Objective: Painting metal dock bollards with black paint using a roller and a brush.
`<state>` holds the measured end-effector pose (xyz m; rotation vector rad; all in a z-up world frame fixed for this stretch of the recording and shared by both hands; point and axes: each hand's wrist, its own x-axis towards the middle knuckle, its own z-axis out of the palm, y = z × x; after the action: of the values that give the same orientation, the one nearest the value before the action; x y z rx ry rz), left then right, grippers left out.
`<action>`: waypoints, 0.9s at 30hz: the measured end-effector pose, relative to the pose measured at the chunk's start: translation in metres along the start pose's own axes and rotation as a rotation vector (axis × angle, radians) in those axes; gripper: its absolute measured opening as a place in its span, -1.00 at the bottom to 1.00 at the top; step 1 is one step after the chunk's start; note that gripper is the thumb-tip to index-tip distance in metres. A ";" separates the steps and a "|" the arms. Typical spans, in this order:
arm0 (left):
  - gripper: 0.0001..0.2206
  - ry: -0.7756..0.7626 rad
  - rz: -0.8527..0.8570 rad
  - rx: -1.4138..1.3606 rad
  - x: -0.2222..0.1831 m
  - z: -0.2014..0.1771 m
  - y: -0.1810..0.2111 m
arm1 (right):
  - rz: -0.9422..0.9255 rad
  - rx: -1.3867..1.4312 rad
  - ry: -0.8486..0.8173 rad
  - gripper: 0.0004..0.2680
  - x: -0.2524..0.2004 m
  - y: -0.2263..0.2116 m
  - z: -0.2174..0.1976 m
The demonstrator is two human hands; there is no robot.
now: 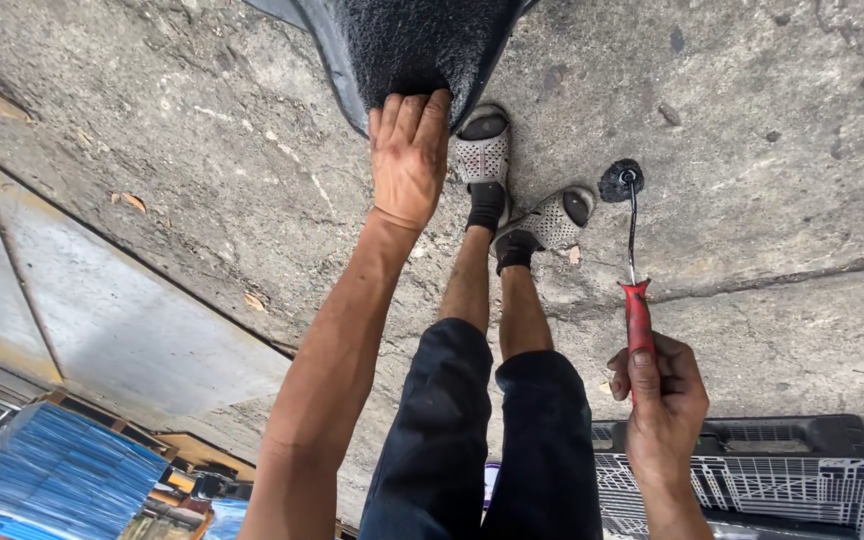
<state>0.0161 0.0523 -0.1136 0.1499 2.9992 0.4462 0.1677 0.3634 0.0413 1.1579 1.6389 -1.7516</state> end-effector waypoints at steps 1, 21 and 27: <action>-0.73 -0.002 -0.012 -0.003 0.001 0.000 0.002 | 0.005 0.001 0.000 -0.78 0.000 -0.002 0.003; -0.84 -0.046 0.109 0.102 -0.011 -0.012 -0.008 | -0.017 0.005 0.025 -0.76 0.002 -0.009 -0.009; -0.81 0.060 0.022 0.028 -0.017 -0.011 -0.004 | -0.031 -0.020 0.053 -0.77 0.005 -0.001 -0.019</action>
<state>0.0311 0.0435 -0.1030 0.1744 3.0667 0.4183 0.1691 0.3826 0.0394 1.1848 1.7109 -1.7331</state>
